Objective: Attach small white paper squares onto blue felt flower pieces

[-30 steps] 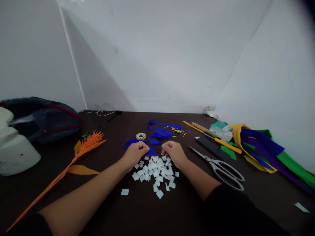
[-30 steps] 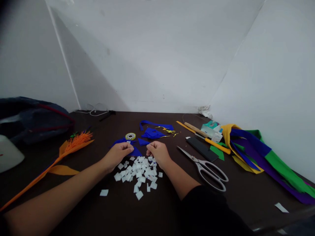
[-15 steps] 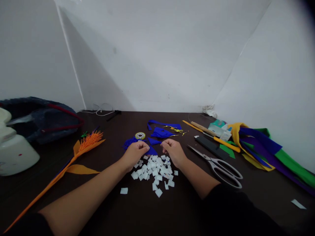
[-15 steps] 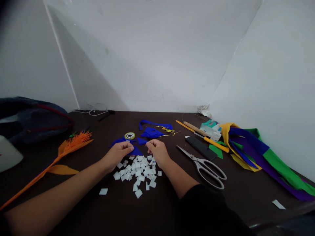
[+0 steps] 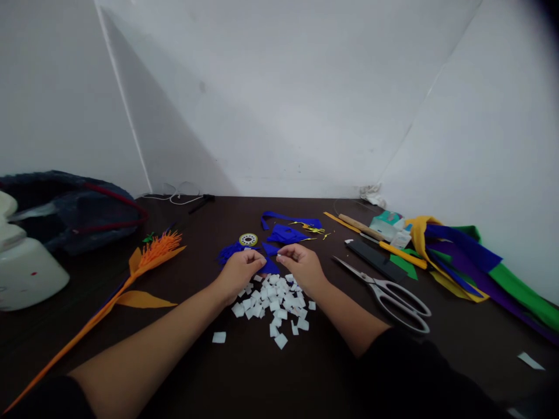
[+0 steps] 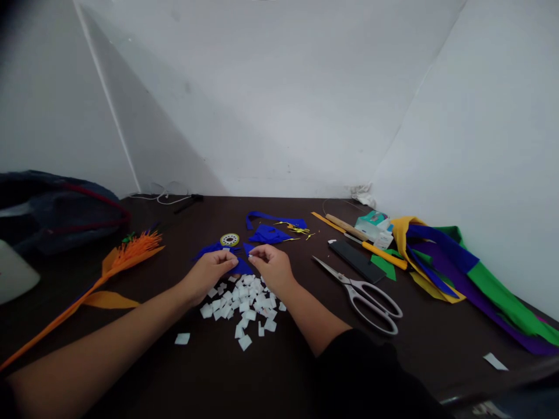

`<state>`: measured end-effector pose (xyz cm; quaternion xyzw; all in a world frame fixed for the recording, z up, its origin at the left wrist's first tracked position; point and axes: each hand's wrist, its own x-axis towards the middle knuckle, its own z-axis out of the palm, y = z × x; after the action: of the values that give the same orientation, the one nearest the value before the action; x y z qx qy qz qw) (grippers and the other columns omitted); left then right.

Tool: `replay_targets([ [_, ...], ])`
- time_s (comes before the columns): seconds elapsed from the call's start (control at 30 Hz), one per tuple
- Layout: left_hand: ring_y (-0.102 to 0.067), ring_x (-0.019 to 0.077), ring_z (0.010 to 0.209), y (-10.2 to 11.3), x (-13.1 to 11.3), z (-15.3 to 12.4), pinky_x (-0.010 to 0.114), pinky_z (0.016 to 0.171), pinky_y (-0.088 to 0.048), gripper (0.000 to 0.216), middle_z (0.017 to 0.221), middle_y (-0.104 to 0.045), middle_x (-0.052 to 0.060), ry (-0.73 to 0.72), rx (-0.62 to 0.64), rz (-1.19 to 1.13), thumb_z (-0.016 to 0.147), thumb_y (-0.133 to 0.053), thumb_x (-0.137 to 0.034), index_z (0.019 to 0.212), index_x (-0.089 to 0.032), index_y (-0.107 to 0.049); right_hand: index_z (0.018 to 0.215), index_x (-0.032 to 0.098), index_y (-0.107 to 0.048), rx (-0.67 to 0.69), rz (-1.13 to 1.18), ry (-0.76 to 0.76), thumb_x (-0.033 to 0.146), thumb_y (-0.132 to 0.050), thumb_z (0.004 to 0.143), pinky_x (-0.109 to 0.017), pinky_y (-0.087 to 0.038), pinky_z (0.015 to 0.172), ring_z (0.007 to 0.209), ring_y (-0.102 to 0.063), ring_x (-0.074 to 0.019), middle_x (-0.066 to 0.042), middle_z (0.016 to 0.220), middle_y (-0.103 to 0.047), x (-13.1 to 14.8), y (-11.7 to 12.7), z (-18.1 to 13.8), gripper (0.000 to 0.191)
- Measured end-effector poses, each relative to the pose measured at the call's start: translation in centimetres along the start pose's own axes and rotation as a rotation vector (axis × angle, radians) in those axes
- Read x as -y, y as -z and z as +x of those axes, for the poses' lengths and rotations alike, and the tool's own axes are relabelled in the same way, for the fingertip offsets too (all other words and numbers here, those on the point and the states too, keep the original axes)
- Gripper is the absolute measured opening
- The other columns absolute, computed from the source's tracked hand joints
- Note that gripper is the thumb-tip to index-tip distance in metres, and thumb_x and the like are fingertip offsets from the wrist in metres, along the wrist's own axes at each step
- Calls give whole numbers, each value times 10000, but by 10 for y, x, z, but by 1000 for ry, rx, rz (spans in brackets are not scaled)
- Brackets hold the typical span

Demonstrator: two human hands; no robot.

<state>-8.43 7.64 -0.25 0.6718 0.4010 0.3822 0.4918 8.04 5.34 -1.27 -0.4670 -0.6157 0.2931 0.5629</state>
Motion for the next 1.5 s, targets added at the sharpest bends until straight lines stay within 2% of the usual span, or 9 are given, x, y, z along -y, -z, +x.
replay_targets([
  [0.1,-545,124,574,-2,-4,-1,247,593,-416,160,604,-586,14,5,3,-3,692,-511,-303,663,-151,-551,746,185,-602,-7,-114,79,182,-564,692,-280,-444,661,682,-548,-125,-10,732,-597,6,0,-1,67],
  [0.27,-526,116,555,-6,-9,-3,236,565,-400,154,572,-561,-1,11,10,-7,689,-508,-291,655,-148,-554,690,191,-612,30,-207,213,113,-592,654,-247,-429,617,696,-513,-111,-5,770,-534,17,-1,-3,89],
  [0.5,-514,124,599,-5,-8,-3,240,588,-390,159,631,-584,15,-32,26,58,693,-513,-291,679,-154,-592,669,202,-617,72,-165,200,84,-607,633,-284,-437,704,763,-530,-121,-1,787,-548,17,-3,-3,124],
  [0.67,-515,140,666,-3,-8,-3,253,640,-381,166,702,-609,27,-76,14,88,682,-528,-294,698,-167,-634,643,194,-615,68,-119,179,88,-618,621,-271,-450,662,746,-542,-120,-5,778,-558,12,-3,-2,107],
  [0.97,-476,120,630,-3,-10,-4,240,623,-360,161,650,-574,7,-71,47,26,669,-542,-302,638,-164,-619,626,187,-592,86,-120,151,130,-642,609,-261,-456,639,698,-538,-109,6,747,-548,14,-2,-4,77],
  [1.17,-419,99,573,-1,-11,-5,223,557,-332,193,614,-528,-6,-61,82,11,676,-538,-339,661,-156,-597,807,191,-596,94,-30,37,190,-652,612,-300,-481,673,718,-561,-123,-12,786,-574,6,-3,-3,203],
  [1.5,-444,99,573,-1,-14,-7,220,565,-352,196,626,-540,-3,-27,109,27,698,-526,-336,698,-148,-580,654,187,-607,78,-60,149,174,-641,634,-261,-454,628,692,-536,-112,0,737,-551,11,-1,-4,41],
])
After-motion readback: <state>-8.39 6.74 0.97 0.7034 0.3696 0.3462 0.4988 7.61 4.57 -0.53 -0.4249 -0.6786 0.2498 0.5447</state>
